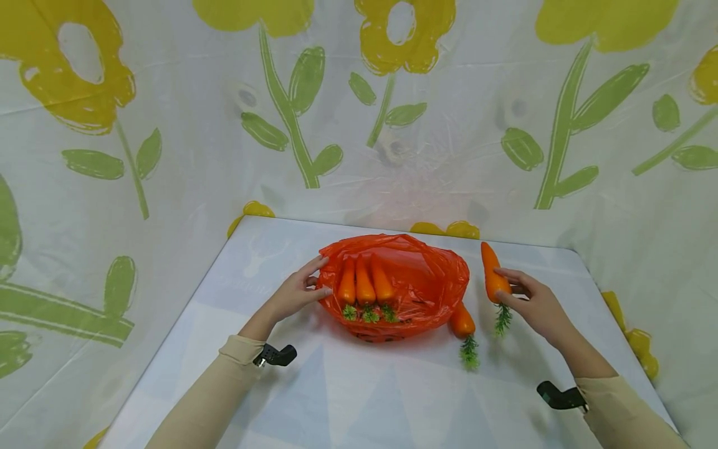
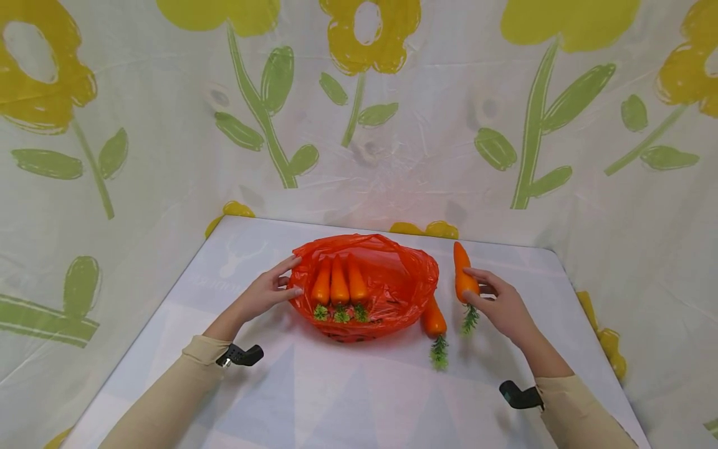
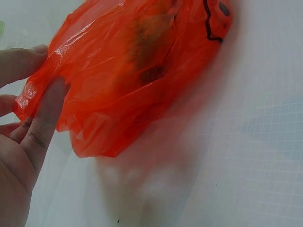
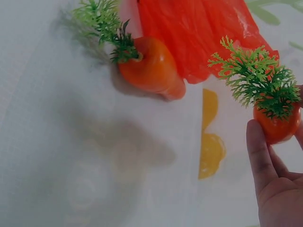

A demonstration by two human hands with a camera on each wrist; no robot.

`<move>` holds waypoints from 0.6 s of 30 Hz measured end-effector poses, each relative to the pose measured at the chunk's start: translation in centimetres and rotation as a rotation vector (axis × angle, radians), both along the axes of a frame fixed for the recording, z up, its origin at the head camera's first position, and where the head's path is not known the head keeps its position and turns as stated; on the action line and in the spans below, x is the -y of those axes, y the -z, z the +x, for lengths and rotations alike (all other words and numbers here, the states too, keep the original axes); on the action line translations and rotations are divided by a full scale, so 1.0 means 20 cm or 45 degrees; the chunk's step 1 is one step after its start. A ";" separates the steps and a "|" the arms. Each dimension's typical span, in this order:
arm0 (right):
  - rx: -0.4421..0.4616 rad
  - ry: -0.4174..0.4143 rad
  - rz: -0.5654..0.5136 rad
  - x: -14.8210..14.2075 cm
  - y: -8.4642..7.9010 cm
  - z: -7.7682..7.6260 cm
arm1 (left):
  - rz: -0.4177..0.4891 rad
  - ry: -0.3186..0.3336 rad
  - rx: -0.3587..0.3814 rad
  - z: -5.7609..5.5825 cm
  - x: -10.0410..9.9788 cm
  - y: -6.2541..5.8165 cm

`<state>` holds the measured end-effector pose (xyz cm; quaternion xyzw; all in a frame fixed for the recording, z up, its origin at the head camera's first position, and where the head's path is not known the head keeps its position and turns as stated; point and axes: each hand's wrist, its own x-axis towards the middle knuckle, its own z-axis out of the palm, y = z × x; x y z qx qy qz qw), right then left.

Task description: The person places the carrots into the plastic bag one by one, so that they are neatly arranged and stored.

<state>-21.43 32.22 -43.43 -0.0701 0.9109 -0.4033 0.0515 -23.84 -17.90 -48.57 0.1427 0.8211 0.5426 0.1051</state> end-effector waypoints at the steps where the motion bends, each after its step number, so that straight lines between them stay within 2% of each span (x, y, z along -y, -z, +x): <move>1: -0.005 -0.003 -0.004 0.00 -0.01 0.00 | -0.001 -0.001 0.001 0.00 0.00 0.00; 18: -0.053 -0.045 -0.072 0.06 -0.10 0.03 | 0.000 -0.010 0.000 0.00 0.00 0.02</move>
